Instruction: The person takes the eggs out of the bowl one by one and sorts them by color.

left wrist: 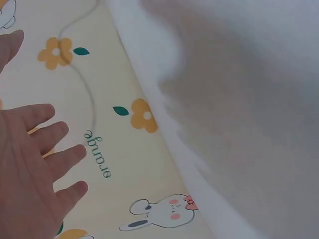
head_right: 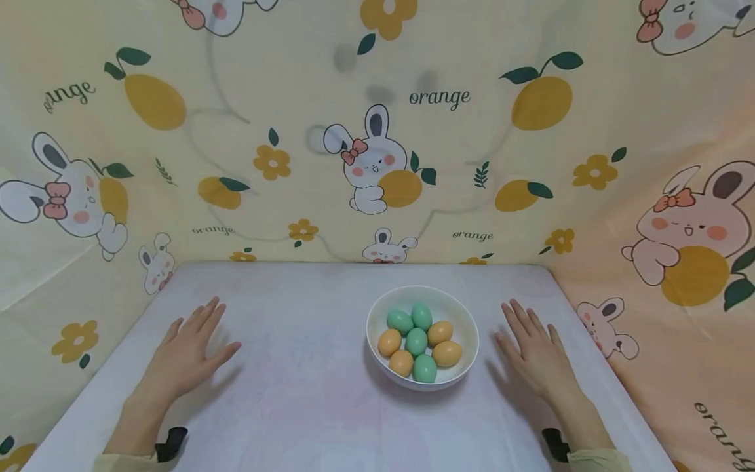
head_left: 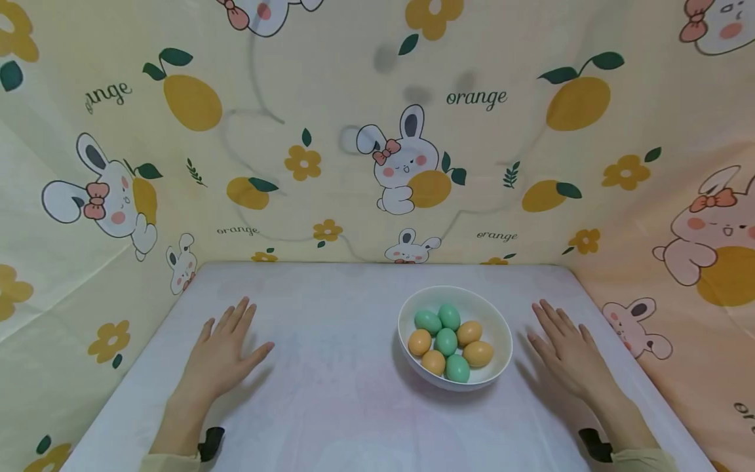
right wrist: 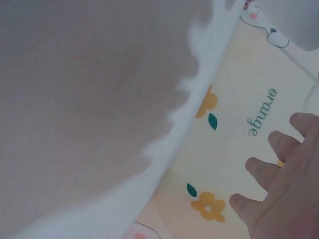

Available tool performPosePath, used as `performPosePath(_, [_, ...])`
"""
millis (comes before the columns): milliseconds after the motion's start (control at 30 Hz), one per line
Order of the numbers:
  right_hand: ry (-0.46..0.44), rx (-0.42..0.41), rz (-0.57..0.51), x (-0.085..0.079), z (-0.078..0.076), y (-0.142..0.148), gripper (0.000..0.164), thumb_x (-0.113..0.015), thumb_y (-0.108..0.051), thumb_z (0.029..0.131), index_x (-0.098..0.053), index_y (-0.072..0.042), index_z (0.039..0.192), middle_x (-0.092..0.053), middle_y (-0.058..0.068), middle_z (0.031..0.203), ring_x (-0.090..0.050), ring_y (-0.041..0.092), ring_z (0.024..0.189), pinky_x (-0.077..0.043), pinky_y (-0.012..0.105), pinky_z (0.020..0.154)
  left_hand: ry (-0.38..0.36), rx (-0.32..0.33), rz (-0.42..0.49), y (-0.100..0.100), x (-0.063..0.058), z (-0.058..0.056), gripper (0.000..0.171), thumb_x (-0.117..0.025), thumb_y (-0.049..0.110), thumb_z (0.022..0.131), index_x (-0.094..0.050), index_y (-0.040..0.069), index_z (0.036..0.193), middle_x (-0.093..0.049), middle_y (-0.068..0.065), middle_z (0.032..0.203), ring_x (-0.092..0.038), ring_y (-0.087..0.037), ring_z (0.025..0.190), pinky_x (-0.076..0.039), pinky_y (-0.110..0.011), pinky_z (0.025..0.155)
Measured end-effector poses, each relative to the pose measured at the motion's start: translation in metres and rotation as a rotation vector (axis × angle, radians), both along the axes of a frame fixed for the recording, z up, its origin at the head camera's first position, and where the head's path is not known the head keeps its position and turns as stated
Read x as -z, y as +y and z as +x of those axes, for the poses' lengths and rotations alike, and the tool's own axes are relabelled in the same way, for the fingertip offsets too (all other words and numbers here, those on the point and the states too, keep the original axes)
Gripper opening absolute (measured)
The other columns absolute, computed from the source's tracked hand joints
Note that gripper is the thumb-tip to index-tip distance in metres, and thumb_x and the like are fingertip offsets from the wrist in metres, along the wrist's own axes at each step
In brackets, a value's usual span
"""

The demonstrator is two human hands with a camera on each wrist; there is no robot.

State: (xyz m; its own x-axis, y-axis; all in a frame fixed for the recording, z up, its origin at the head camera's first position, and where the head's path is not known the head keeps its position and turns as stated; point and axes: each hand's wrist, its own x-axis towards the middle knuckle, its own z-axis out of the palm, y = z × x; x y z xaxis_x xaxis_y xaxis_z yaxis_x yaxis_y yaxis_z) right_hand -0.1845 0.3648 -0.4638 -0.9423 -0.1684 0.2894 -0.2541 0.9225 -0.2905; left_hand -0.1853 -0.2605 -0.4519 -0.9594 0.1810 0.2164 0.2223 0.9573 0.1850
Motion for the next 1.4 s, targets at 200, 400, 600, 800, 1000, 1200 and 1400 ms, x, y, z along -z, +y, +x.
performPosePath(200, [0.039, -0.029, -0.046, -0.002, 0.000, -0.007, 0.066, -0.049, -0.033, 0.110, -0.024, -0.008, 0.165, -0.020, 0.018, 0.171, -0.020, 0.049, 0.154, -0.003, 0.060, 0.126, 0.079, 0.044, 0.014, 0.011, -0.002, -0.001, 0.083, -0.065, 0.054, 0.097, -0.041, 0.000, 0.157, -0.033, -0.020, 0.166, -0.037, -0.046, 0.147, -0.024, -0.069, 0.118])
performPosePath(400, [0.053, -0.078, -0.095, -0.003, 0.000, -0.019, 0.069, -0.053, -0.034, 0.108, -0.023, -0.009, 0.166, -0.022, 0.016, 0.171, -0.020, 0.044, 0.156, -0.016, 0.064, 0.123, 0.161, 0.103, 0.059, 0.027, -0.003, -0.006, 0.075, -0.073, 0.043, 0.095, -0.049, -0.001, 0.151, -0.040, -0.018, 0.162, -0.044, -0.038, 0.145, -0.029, -0.067, 0.117])
performPosePath(600, [0.067, -0.119, -0.089, -0.004, 0.002, -0.029, 0.070, -0.054, -0.033, 0.108, -0.023, -0.007, 0.165, -0.021, 0.013, 0.172, -0.014, 0.035, 0.159, -0.002, 0.039, 0.129, 0.245, 0.177, 0.099, 0.048, -0.007, -0.015, 0.066, -0.075, 0.035, 0.094, -0.055, -0.001, 0.146, -0.047, -0.016, 0.158, -0.051, -0.034, 0.140, -0.035, -0.066, 0.115])
performPosePath(800, [0.063, -0.149, -0.060, -0.004, 0.002, -0.036, 0.073, -0.056, -0.035, 0.107, -0.025, -0.003, 0.164, -0.021, 0.014, 0.171, -0.014, 0.034, 0.159, 0.003, 0.029, 0.127, 0.271, 0.228, 0.121, 0.070, -0.009, -0.021, 0.063, -0.075, 0.031, 0.094, -0.056, 0.001, 0.146, -0.048, -0.013, 0.158, -0.054, -0.032, 0.138, -0.038, -0.062, 0.114])
performPosePath(1000, [0.023, -0.152, -0.023, -0.003, 0.004, -0.043, 0.076, -0.055, -0.039, 0.107, -0.022, -0.004, 0.165, -0.018, 0.015, 0.172, -0.012, 0.036, 0.159, 0.005, 0.030, 0.127, 0.312, 0.308, 0.160, 0.093, -0.009, -0.028, 0.062, -0.078, 0.027, 0.093, -0.057, 0.000, 0.145, -0.052, -0.012, 0.155, -0.059, -0.033, 0.131, -0.047, -0.055, 0.107])
performPosePath(1200, [0.022, -0.168, 0.016, -0.004, 0.002, -0.050, 0.077, -0.054, -0.041, 0.107, -0.020, -0.004, 0.165, -0.018, 0.014, 0.172, -0.012, 0.034, 0.160, 0.007, 0.028, 0.126, 0.328, 0.369, 0.192, 0.116, -0.014, -0.034, 0.060, -0.077, 0.028, 0.094, -0.057, 0.003, 0.145, -0.057, -0.012, 0.149, -0.061, -0.033, 0.129, -0.052, -0.054, 0.102])
performPosePath(1400, [0.036, -0.188, 0.057, -0.005, 0.001, -0.054, 0.075, -0.054, -0.041, 0.107, -0.024, -0.001, 0.164, -0.021, 0.015, 0.171, -0.014, 0.034, 0.159, 0.007, 0.027, 0.126, 0.308, 0.412, 0.193, 0.139, -0.022, -0.037, 0.059, -0.075, 0.029, 0.096, -0.057, 0.004, 0.146, -0.059, -0.011, 0.145, -0.062, -0.030, 0.126, -0.054, -0.050, 0.098])
